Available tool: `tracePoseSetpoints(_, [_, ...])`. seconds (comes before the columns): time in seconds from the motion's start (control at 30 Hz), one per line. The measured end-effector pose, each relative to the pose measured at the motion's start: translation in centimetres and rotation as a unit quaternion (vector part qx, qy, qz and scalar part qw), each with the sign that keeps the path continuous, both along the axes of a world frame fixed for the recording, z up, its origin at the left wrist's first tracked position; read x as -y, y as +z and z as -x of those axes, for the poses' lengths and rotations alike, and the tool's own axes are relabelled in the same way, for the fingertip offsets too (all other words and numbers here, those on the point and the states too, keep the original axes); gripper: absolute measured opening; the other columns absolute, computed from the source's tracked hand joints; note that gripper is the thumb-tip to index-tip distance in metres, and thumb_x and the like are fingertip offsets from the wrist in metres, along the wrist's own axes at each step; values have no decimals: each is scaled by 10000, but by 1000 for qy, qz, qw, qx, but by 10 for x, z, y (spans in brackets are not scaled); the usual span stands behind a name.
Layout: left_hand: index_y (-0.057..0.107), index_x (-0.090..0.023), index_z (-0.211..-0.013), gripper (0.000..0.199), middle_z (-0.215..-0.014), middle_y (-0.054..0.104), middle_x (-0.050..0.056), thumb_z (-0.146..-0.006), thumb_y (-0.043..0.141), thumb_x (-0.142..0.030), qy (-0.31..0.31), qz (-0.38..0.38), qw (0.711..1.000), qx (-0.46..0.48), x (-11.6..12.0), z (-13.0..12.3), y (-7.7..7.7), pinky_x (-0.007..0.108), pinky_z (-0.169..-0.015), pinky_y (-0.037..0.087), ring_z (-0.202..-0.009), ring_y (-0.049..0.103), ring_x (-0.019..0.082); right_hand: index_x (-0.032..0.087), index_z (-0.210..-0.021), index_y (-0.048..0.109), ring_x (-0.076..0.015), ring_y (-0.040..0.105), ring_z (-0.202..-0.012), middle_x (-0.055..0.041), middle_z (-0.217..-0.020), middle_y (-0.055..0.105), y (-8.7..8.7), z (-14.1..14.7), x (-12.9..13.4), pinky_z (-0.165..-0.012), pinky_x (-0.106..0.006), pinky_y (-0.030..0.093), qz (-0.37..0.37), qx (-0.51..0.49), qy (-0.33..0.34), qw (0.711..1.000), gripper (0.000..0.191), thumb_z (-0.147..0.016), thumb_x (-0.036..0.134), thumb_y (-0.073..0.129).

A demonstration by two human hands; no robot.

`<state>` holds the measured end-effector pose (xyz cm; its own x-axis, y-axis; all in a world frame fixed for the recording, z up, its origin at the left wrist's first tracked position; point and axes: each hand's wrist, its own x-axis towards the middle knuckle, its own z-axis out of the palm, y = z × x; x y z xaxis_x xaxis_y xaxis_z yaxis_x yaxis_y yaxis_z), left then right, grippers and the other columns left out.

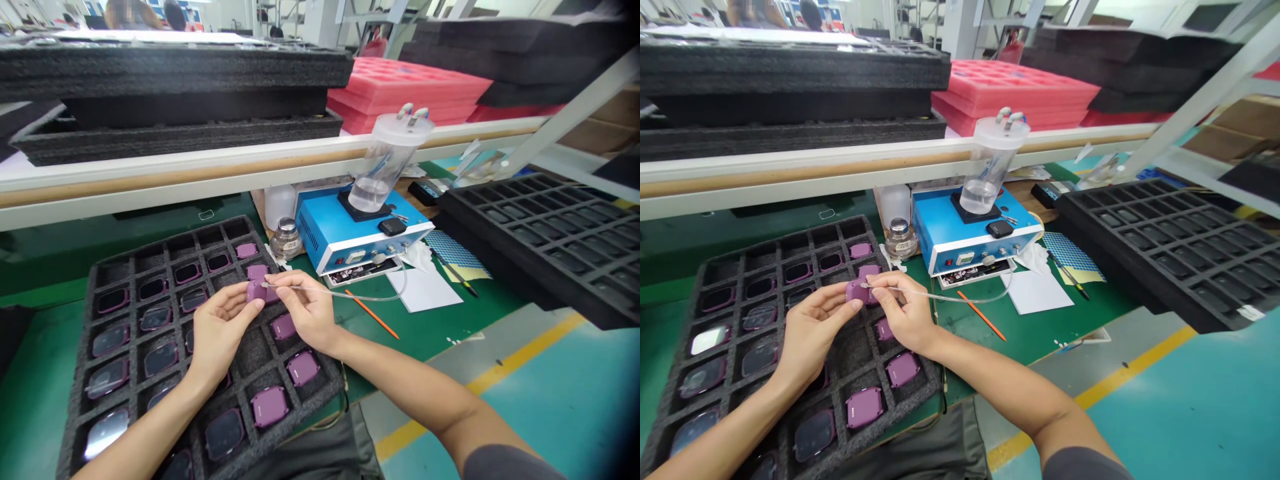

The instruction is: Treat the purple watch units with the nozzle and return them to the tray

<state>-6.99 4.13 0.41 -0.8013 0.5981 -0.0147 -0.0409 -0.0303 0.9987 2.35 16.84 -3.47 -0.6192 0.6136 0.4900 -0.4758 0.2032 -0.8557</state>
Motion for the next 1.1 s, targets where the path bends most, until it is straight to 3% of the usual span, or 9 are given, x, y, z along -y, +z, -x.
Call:
tracePoseSetpoints(0.67, [762,-158,-1013,455,-1022,804,97,-628,924,-339,4,5,1000,0,0,1,0,389,-960,594,-936,765,236,236,-974,691,-204,732,-1056,-77,-1069,746,1,0,0,-943,-375,620,0,16,-1,1000,153,-966,372,622])
tracePoseSetpoints(1.1, [764,-142,-1002,445,-993,804,99,-628,924,-322,7,4,1000,2,-1,-1,1,375,-939,596,-912,761,225,231,-968,691,-191,732,-1041,-67,-1059,746,1,-1,0,-919,-347,622,-5,17,-7,1000,129,-963,345,630])
